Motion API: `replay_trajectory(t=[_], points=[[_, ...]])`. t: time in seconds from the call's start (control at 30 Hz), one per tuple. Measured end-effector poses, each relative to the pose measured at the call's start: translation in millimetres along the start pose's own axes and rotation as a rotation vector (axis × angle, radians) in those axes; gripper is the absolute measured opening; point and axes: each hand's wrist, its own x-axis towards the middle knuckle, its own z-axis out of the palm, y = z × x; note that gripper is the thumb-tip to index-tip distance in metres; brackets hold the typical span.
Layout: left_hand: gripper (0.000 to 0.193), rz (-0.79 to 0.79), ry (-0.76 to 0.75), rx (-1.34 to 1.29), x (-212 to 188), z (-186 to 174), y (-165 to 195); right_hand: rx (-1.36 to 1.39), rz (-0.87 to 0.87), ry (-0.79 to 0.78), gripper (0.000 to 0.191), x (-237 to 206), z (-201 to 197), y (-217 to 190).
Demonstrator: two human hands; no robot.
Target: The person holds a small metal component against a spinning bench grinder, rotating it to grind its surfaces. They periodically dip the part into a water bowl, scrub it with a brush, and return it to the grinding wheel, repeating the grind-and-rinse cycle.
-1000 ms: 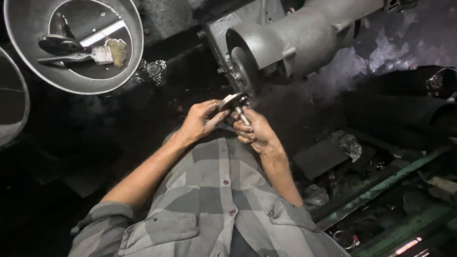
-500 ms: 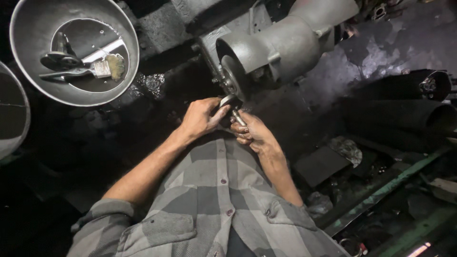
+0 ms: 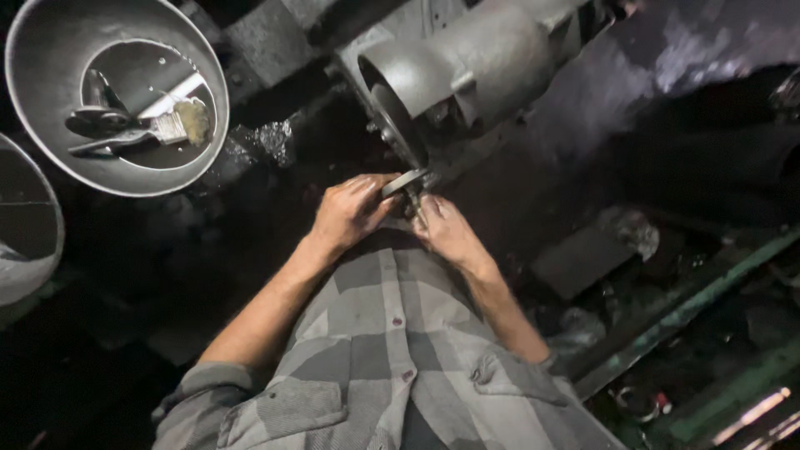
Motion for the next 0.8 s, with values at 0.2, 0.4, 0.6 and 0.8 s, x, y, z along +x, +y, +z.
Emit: replay_trajectory(t=[0.2, 0.4, 0.6, 0.8], points=[[0.029, -0.079, 0.024, -0.241, -24, 6, -2, 0.533, 0.451, -0.053, 0.043, -4, 2, -12], [0.02, -0.274, 0.0, -0.384, -25, 28, -25, 0.643, 0.462, -0.11, 0.043, 16, 0, -15], [0.011, -0.258, 0.032, -0.27, -17, 31, -25, 0.658, 0.471, -0.175, 0.042, 21, -5, -9], [0.017, -0.244, 0.052, -0.135, -1, 30, -21, 0.643, 0.51, -0.188, 0.041, 28, -8, -7]])
